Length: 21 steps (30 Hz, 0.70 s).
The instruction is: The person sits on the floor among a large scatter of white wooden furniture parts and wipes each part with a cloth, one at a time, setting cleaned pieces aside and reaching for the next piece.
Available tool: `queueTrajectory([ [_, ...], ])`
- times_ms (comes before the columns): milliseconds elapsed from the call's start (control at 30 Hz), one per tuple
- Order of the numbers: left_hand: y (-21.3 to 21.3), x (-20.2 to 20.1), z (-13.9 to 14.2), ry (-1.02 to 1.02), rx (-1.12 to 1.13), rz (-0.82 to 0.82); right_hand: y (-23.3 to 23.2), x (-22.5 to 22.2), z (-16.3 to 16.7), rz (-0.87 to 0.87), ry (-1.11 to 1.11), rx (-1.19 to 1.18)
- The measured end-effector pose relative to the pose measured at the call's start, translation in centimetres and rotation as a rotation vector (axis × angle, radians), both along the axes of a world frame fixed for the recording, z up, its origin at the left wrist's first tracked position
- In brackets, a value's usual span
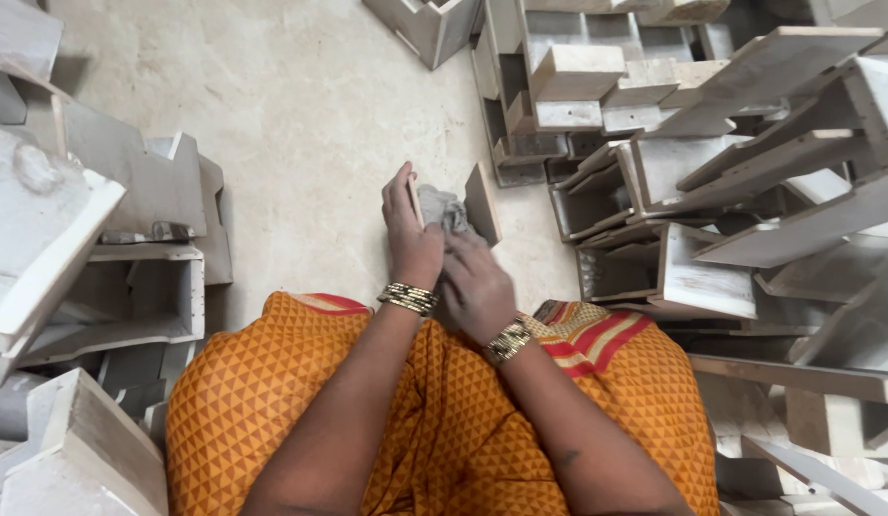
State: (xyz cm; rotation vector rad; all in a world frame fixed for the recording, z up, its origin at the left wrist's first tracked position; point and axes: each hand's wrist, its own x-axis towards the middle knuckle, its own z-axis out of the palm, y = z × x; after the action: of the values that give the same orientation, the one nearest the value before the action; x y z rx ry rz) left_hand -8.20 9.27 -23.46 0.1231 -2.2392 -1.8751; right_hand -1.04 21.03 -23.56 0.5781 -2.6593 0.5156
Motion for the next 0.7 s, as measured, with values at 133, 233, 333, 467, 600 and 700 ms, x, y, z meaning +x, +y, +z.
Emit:
queueTrajectory([
  [133,0.2,-0.3,0.3,0.054,-0.080,0.027,0.7,1.4,1.7,-0.082,0.002,0.116],
  [233,0.3,-0.5,0.3,0.023,-0.046,0.002,-0.9,1.7,1.2,-0.174,0.101,0.374],
  [333,0.3,-0.3,0.1,0.020,-0.049,-0.024,-2.4,0.7,-0.5,-0.235,-0.087,0.438],
  [467,0.2,0.0,-0.1,0.051,-0.091,-0.015,-1.6,-0.7,-2.5,-0.234,-0.597,0.240],
  [600,0.0,-0.4,-0.4,0.042,-0.131,-0.046,-0.9,-1.3,-4.0,-0.202,-0.429,0.194],
  [700,0.5,-1.0,-0.6,-0.006,-0.128,-0.089,-1.2,-3.1,-5.5,-0.090,-0.124,0.328],
])
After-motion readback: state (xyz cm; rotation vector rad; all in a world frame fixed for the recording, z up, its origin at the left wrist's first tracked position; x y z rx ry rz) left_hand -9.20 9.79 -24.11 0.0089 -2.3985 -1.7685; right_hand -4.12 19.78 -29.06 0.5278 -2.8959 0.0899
